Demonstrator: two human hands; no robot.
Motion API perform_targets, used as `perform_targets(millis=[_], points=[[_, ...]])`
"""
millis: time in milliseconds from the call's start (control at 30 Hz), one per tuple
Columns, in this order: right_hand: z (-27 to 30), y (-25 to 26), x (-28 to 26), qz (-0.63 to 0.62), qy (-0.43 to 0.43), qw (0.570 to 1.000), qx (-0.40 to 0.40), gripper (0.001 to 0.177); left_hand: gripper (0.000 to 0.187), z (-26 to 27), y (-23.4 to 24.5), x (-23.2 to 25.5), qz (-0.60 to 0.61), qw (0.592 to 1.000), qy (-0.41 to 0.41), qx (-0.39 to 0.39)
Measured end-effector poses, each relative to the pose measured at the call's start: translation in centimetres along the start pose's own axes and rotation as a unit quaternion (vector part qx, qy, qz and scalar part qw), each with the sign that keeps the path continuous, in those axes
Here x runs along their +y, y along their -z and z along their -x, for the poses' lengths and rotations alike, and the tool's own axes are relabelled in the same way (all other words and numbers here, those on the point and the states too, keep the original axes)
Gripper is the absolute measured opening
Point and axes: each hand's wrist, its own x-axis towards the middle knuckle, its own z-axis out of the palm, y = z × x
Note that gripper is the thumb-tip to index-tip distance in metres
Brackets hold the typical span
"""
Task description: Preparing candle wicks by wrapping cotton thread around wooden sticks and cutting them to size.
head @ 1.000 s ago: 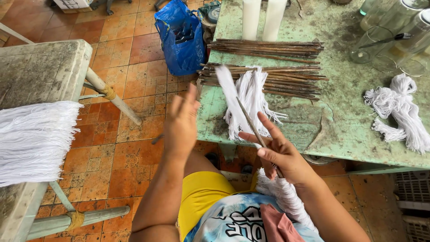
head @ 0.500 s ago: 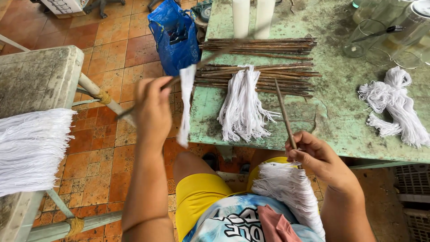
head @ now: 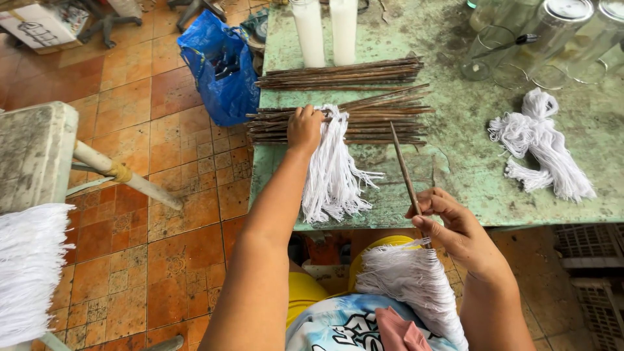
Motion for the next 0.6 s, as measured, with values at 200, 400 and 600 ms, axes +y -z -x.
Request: perform_targets(millis=[200, 400, 600], points=[[-0.8, -0.4, -0.7, 0.011, 0.003, 1.0, 0.012, 0.016, 0.012, -0.9, 4.4, 1.7, -0.033, 0.995, 0.048, -0.076], [-1.1, -2.7, -3.4, 0.016, 0.021, 0.999, 0.019, 0.016, 0.025, 1.8, 19.7, 14.3, 0.647, 0.699, 0.157, -0.262], [-0.7, -4.4, -4.4, -0.033, 0.046, 0.998, -0.027, 0.014, 0.018, 7.7, 25.2, 20.8, 0.801, 0.516, 0.028, -0.304]])
